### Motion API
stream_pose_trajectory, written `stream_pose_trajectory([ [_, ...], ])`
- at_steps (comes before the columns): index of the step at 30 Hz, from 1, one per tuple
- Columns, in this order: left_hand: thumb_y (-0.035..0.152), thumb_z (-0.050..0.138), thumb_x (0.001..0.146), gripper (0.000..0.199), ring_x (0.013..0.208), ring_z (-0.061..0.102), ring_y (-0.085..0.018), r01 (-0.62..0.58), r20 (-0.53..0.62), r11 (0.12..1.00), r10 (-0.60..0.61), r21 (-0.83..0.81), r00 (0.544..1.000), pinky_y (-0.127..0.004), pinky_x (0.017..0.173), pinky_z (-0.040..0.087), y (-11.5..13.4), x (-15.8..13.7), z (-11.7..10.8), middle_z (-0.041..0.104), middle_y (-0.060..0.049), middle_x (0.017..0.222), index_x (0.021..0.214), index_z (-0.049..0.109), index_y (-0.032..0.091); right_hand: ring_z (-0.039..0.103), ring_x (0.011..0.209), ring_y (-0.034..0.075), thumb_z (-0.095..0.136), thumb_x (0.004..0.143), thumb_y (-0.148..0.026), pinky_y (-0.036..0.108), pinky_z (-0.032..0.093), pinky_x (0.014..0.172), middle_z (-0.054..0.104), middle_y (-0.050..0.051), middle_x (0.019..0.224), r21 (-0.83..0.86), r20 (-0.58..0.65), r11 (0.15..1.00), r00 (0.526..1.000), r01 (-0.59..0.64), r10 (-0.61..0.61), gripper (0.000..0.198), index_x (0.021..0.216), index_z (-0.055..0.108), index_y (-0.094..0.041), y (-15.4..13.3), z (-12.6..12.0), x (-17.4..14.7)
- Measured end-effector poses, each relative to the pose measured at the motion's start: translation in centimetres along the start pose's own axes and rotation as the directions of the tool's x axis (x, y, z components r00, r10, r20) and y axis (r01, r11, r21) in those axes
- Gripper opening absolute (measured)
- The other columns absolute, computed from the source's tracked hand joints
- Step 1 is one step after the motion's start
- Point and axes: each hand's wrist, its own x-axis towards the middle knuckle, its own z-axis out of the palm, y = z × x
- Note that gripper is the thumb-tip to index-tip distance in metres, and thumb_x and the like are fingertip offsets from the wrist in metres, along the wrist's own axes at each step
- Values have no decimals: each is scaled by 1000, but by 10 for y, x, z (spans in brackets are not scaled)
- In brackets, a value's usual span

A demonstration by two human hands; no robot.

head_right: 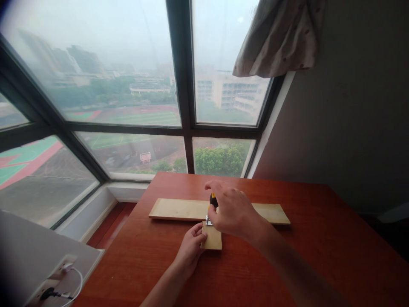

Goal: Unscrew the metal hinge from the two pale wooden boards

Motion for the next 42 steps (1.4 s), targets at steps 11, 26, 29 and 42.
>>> stream_pose_trajectory([
  [11,10,65,59,42,83,67,-21,-7,-21,1000,7,6,1000,-25,65,50,2,-1,2,71,-12,101,101,65,13,62,99,21,53,79,-23,31,45,82,65,4,116,-16,-38,1000,999,-26,25,39,117,55,-23,7,6,2],
  [26,8,66,56,41,83,68,-23,-7,-33,1000,7,8,999,-26,66,51,3,1,3,72,-14,98,98,67,11,62,97,19,53,76,-19,29,43,80,65,4,112,31,-59,999,997,-37,39,39,115,54,-22,7,5,-1],
  [29,7,65,55,40,84,68,-24,-6,-37,1000,6,5,999,-27,68,51,3,2,2,72,-14,97,95,67,10,61,99,20,54,81,-27,30,44,80,63,5,117,54,-61,998,997,-35,38,38,118,51,-23,7,8,-2],
  [42,16,71,59,35,80,67,-22,0,-46,1000,1,26,999,-26,66,49,6,2,2,72,-14,95,93,67,11,61,99,19,57,71,-15,31,45,83,64,3,112,112,-22,994,1000,5,-3,44,114,53,-23,14,6,-2],
])
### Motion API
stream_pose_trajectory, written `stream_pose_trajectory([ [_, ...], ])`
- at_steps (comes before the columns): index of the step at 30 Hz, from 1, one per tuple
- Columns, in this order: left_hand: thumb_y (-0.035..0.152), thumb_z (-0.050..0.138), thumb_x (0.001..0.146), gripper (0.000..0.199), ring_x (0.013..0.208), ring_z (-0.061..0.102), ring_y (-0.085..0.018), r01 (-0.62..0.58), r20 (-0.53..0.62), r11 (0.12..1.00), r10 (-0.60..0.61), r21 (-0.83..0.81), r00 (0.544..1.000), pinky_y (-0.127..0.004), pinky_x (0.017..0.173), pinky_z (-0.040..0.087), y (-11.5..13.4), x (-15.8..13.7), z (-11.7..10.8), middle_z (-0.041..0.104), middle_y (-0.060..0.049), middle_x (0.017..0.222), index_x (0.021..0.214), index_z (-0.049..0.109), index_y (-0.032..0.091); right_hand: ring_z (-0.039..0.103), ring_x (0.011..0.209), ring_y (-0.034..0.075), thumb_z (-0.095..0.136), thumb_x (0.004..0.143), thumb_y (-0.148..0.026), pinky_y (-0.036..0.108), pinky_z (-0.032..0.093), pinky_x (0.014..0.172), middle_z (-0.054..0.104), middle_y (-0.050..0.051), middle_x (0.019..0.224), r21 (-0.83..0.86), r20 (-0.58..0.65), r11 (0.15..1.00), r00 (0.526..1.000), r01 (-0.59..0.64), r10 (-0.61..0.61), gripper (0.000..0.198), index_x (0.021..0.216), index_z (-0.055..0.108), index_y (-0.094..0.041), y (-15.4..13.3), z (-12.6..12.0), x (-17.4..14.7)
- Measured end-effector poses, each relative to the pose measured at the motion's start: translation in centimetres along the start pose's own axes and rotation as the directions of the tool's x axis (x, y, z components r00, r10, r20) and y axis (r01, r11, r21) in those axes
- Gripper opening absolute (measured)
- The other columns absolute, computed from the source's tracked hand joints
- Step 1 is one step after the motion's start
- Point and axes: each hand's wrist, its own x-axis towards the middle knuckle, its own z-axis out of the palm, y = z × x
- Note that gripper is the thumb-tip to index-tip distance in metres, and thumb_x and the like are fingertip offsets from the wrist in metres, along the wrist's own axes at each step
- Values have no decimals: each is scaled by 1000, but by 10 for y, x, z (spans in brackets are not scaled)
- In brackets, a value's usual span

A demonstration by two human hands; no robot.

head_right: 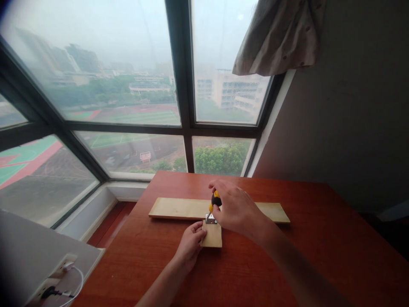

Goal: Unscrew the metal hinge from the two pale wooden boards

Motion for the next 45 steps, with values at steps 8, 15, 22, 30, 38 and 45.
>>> stream_pose_trajectory([
  [8,17,70,59,36,78,66,-19,-15,-15,999,16,32,1000,-23,63,48,3,-4,2,72,-13,96,94,68,12,61,88,17,59,80,-26,31,46,80,65,1,105,178,-16,984,1000,-19,22,34,113,55,-26,-7,3,5],
  [15,16,68,60,35,80,66,-21,-10,-11,999,11,36,1000,-24,62,48,4,-6,4,71,-14,97,94,66,12,60,93,17,44,84,-16,31,45,83,63,3,106,248,-5,969,1000,-15,16,43,126,44,-24,-6,6,4],
  [22,14,68,58,37,83,67,-22,-33,-11,999,33,24,999,-25,66,49,0,-3,3,71,-14,97,95,66,12,63,84,17,52,86,-29,30,44,81,68,2,96,129,-100,991,993,-48,61,23,108,53,-23,-6,20,11],
  [30,13,68,59,38,85,67,-23,-28,-12,1000,28,8,1000,-26,69,50,-1,-2,2,71,-14,98,96,66,11,64,81,21,52,80,-27,31,43,72,67,7,108,-144,3,982,993,-119,121,50,129,47,-21,-5,3,6],
  [38,11,68,58,37,85,67,-23,-17,-18,1000,17,9,1000,-26,68,50,1,-3,2,71,-14,98,96,67,11,62,83,19,58,81,-35,32,45,74,67,3,95,-25,-37,998,998,-57,56,18,94,61,-22,-3,-3,8],
  [45,13,70,58,38,85,67,-22,-20,-21,1000,20,17,1000,-26,69,50,1,-3,1,71,-13,98,96,66,13,61,98,17,53,74,-11,31,46,87,64,3,110,238,-87,969,995,64,-44,42,113,58,-24,0,-2,8],
])
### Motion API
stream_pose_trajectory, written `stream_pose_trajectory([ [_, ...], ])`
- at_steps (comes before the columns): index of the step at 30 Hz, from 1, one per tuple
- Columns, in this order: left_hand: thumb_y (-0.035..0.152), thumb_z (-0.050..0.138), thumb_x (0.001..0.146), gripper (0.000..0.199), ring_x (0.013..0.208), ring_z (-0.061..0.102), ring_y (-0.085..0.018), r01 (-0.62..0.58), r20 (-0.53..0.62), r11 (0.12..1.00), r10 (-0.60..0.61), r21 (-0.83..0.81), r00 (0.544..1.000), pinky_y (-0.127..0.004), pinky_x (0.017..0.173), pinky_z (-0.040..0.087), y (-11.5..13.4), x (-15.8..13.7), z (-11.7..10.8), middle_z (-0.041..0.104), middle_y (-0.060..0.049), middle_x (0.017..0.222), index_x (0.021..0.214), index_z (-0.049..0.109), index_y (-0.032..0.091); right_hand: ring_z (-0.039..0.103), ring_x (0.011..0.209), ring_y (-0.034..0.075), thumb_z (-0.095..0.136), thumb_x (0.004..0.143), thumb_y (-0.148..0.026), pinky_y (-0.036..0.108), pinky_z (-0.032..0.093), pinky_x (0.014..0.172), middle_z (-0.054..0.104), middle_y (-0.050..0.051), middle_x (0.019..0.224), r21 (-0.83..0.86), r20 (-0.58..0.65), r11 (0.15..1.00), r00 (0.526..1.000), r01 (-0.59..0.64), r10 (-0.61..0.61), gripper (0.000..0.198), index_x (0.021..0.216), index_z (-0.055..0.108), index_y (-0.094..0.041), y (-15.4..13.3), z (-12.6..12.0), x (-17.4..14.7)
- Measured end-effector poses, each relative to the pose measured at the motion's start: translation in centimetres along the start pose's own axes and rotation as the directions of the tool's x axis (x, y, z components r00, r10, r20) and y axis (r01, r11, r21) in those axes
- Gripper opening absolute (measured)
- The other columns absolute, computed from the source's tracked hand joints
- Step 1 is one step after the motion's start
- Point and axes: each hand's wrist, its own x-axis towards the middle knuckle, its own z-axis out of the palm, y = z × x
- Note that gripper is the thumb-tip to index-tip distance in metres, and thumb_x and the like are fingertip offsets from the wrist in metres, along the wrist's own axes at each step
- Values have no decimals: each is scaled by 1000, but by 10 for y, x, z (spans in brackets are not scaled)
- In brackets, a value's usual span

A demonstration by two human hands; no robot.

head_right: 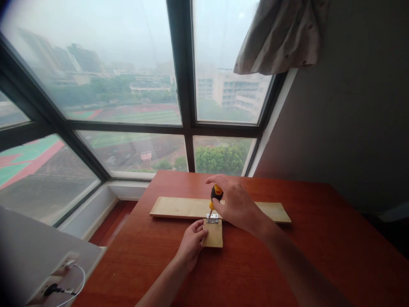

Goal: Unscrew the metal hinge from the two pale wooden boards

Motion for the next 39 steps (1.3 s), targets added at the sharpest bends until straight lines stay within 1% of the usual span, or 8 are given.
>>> stream_pose_trajectory([
  [5,14,70,58,38,85,67,-22,-8,6,1000,8,3,1000,-27,70,50,-1,0,0,71,-13,99,96,66,13,62,90,16,46,70,-9,30,49,81,64,4,104,167,-99,981,988,-102,120,47,114,53,-22,9,-12,-2],
  [8,13,69,58,37,86,67,-23,-16,11,1000,16,9,1000,-27,70,50,-2,1,-1,70,-14,100,95,66,13,62,83,16,44,71,-11,28,48,75,65,4,95,161,-148,980,979,-117,142,40,108,55,-20,14,-10,-2],
  [11,14,69,58,37,85,67,-23,-23,11,1000,23,7,1000,-27,71,50,-3,2,-1,71,-14,99,94,66,13,63,78,16,48,81,-22,27,46,74,67,3,84,-24,-48,992,992,-120,119,17,90,61,-19,19,11,-4],
  [14,14,70,56,37,85,67,-23,-22,12,1000,22,1,1000,-29,71,50,-3,3,0,71,-13,97,94,65,14,64,68,18,45,90,-38,28,44,64,68,5,71,-334,151,924,956,-189,250,33,73,66,-19,28,46,-10],
  [18,14,71,56,39,83,67,-23,-20,14,1000,20,-12,1000,-28,71,50,-3,3,0,71,-12,94,95,66,14,68,78,23,42,91,-52,30,45,67,72,13,84,-603,293,785,875,-143,385,46,83,73,-18,38,85,-19],
  [23,17,75,57,39,81,67,-22,-26,19,1000,27,-15,999,-27,69,50,-4,5,-2,72,-12,93,94,66,14,69,79,26,44,92,-40,31,47,66,72,16,85,-621,328,776,864,-107,382,39,87,74,-16,43,103,-22],
  [28,20,78,57,38,80,67,-22,-33,24,999,34,-17,999,-26,68,49,-7,7,-3,72,-11,94,93,66,14,69,80,26,57,82,-31,29,46,64,71,12,88,-601,367,798,868,-54,336,21,88,72,-17,44,104,-21],
  [39,22,80,56,43,77,67,-21,-39,50,999,40,-19,998,-25,65,48,-11,12,-6,72,-12,92,95,64,13,68,78,23,58,80,-22,28,45,62,69,8,91,-581,401,813,876,17,268,15,92,67,-19,37,107,-19],
])
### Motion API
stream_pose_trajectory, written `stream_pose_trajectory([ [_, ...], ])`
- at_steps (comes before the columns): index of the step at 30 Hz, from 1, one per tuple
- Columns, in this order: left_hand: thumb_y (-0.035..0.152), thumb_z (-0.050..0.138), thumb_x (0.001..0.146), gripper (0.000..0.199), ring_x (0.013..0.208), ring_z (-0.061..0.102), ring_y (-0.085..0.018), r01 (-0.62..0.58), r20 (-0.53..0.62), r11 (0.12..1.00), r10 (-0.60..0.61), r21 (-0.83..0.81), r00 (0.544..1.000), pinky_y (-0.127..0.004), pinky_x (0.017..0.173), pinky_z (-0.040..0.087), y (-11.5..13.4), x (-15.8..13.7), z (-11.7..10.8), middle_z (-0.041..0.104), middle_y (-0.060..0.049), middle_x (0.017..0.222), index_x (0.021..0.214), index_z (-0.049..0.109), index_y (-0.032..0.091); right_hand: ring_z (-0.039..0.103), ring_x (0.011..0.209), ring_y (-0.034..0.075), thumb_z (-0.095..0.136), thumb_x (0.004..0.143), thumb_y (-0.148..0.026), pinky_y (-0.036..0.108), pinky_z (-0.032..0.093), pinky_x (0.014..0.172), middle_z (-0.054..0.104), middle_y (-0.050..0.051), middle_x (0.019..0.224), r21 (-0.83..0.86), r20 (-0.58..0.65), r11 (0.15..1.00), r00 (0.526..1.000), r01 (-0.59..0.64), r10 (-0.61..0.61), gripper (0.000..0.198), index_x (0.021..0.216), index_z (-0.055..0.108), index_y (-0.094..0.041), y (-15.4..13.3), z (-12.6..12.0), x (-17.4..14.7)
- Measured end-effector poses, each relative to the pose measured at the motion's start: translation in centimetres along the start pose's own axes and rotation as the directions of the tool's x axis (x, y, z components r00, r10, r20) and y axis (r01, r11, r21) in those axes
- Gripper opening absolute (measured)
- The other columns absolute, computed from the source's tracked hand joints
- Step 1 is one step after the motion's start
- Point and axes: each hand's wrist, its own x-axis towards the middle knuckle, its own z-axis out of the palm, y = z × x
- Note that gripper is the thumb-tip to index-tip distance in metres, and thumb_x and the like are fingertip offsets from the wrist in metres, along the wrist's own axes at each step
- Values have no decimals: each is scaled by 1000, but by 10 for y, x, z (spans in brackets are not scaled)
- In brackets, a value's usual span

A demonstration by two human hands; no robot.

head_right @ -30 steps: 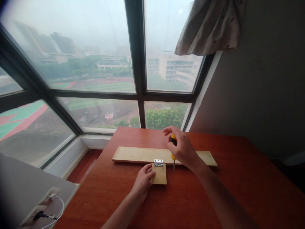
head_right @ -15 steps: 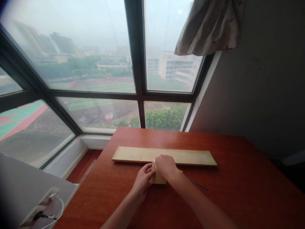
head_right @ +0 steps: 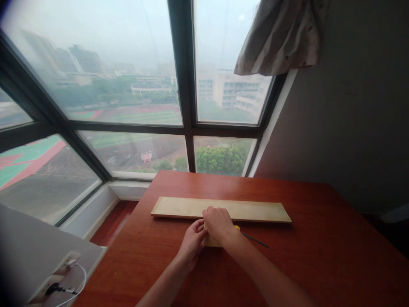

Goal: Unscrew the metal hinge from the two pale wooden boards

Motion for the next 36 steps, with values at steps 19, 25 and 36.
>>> stream_pose_trajectory([
  [19,22,81,55,41,72,66,-19,24,-41,1000,-24,-9,999,-25,63,46,7,-6,5,72,-10,90,92,65,13,68,80,24,44,91,-25,30,46,64,68,12,95,-9,-22,996,996,-89,89,24,97,66,-17,0,7,3],
  [25,20,79,56,40,75,66,-20,19,-44,1000,-18,8,999,-25,64,47,7,-6,4,72,-10,91,93,65,14,68,76,27,54,82,-21,31,47,62,70,14,86,-9,24,995,995,-100,100,18,84,71,-16,0,5,1],
  [36,11,65,58,37,71,66,-18,16,-38,1000,-15,24,999,-24,62,47,8,-9,6,72,-10,88,94,63,13,66,82,22,52,83,-23,27,40,63,69,7,90,57,-10,995,997,-80,81,14,88,65,-22,18,-3,-16],
])
